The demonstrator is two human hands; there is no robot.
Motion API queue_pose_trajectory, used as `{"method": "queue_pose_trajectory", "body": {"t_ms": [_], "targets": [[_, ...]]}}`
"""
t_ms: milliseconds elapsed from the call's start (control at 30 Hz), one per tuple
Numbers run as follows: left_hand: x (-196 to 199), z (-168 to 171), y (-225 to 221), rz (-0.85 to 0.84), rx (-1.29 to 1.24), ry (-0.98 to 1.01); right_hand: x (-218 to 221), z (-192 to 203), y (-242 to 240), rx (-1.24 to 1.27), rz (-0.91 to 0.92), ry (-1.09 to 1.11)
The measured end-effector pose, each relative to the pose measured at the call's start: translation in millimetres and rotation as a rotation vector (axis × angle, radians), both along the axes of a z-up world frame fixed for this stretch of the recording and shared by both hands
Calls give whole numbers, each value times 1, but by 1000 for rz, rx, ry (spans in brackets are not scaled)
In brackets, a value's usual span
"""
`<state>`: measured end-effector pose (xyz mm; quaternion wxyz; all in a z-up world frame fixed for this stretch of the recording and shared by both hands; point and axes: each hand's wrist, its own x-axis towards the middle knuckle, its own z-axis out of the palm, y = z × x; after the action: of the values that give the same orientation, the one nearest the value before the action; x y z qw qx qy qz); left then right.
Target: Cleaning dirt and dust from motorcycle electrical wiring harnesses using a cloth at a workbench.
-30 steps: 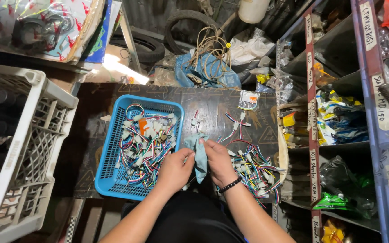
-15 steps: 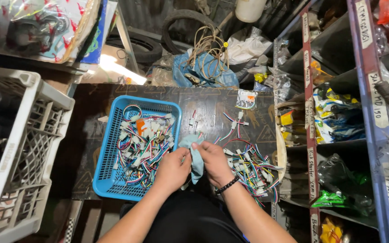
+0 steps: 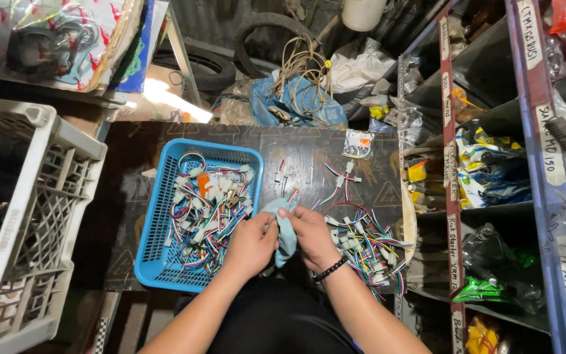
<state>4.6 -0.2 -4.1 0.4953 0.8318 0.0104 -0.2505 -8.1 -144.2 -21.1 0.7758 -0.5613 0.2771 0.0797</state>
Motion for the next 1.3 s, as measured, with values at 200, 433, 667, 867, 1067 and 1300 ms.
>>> {"method": "queue_pose_trajectory", "body": {"t_ms": [200,433,667,867,1067,1300], "targets": [[-3,13,-1,-58,-32,-45,11,-13,-20,43,-231,-83],[0,11,-6,-52,-36,-37,0,28,2,40,-91,-25],[-2,13,-9,-58,-110,-51,10,11,-18,53,-256,-87],[-1,7,-7,-43,-94,-52,-2,23,0,46,-146,-40],[-7,10,-2,-64,-70,-59,6,-9,-19,94,-270,-33],[-7,5,2,-15,6,-30,1,0,-4,157,-157,32]]}}
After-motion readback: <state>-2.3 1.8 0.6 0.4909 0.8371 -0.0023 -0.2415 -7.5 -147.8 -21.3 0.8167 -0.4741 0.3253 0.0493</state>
